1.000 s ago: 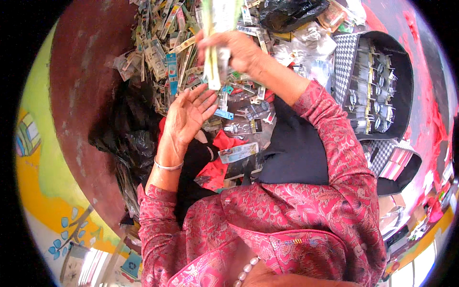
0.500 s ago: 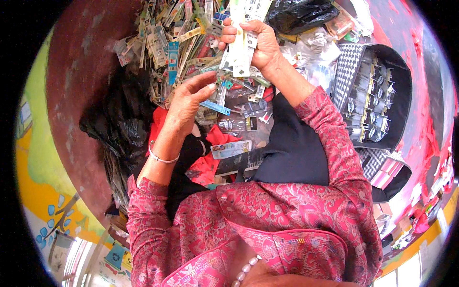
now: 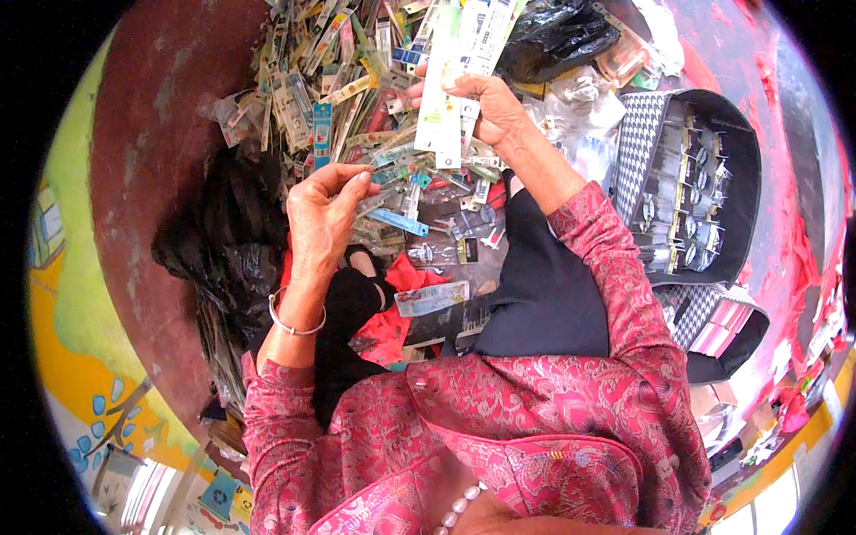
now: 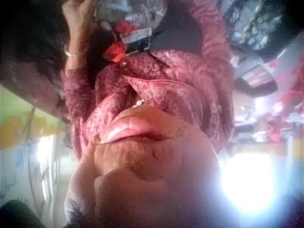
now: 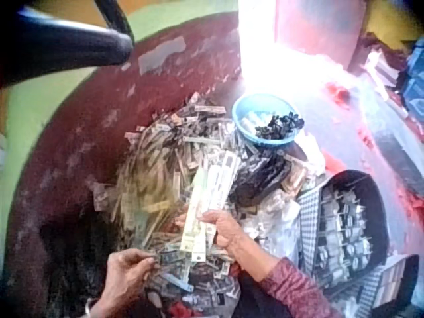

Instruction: The person sits on the floor and sorts through a large pile of small packaged items, picking them up, inspecting them, and placing them into a plastic bag. The person handles the items one at a time, occasionally adjusting the pile.

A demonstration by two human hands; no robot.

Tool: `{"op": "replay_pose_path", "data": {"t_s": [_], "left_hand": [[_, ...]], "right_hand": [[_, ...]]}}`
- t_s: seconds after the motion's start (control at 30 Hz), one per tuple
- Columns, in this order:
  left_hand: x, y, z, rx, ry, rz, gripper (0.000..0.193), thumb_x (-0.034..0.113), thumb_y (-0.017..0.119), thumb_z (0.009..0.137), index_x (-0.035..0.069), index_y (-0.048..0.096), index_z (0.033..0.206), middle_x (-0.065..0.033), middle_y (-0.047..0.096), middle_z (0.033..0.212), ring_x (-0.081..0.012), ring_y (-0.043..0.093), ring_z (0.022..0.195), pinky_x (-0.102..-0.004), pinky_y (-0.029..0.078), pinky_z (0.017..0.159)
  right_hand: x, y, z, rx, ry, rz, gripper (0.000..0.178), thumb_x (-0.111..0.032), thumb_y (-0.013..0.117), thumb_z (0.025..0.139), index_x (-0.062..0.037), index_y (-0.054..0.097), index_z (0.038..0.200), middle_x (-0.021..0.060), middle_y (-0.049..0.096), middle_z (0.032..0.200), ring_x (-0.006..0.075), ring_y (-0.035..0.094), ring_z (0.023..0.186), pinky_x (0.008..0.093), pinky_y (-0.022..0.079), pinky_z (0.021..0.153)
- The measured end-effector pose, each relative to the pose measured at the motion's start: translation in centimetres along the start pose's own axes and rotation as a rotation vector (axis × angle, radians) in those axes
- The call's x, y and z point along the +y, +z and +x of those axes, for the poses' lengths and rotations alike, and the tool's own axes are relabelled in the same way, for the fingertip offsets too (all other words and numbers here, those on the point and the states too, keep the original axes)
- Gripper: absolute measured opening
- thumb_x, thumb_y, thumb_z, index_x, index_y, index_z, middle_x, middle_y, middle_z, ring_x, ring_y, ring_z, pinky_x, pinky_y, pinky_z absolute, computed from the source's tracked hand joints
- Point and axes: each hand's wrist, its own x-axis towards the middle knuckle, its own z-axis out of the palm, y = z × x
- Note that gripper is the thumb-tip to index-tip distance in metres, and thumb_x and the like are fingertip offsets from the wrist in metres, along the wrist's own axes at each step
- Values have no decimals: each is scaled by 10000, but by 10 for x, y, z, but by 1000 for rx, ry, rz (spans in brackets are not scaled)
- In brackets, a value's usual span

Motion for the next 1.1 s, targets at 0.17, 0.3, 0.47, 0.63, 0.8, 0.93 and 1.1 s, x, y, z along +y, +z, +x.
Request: {"op": "replay_pose_path", "data": {"t_s": [0.17,0.3,0.47,0.63,0.8,0.93,1.1], "left_hand": [[9,-8,2,109,105,321,112,76,582,771,3,625,844,-57,631,681,-127,609,659,-271,441,731],[28,-27,6,225,405,802,134,83,555,788,36,628,890,-51,645,718,-110,597,713,-309,374,871],[24,-43,11,322,311,598,212,84,512,831,41,586,1025,-56,643,790,-101,588,771,-281,388,850],[17,-57,19,372,301,380,266,80,449,866,4,506,1115,-88,625,838,-112,571,777,-231,430,745],[-36,-30,5,97,366,420,127,23,448,839,0,566,880,-73,587,780,-160,585,745,-255,446,695],[-123,12,-39,-910,388,1108,341,87,550,713,79,539,1054,-130,593,939,-284,556,925,-501,348,858],[-133,6,-14,-642,10,537,861,271,637,717,70,96,1355,-176,213,1371,-245,248,1262,-445,217,996]], "right_hand": [[-2,-3,-3,5,-40,25,411,-65,511,650,70,499,1038,153,579,831,242,588,710,353,495,716],[-7,-10,-5,88,-36,-16,420,-47,507,642,69,491,1045,153,575,843,233,583,721,343,495,715],[1,-40,-2,182,23,64,440,-19,519,624,72,482,1053,154,569,850,229,586,741,346,500,692],[7,-31,-6,92,24,-6,468,-45,552,599,71,489,1048,147,580,851,227,589,720,343,503,675],[-23,-22,-14,64,-123,-35,364,-62,584,667,47,523,1009,108,573,790,180,572,660,309,495,619],[-31,-16,-12,56,-208,-128,309,-83,625,704,28,540,979,78,574,774,133,555,591,257,475,566],[-5,3,-19,52,-104,-407,339,-158,733,612,-29,582,887,20,586,772,101,531,614,232,442,541]]}}
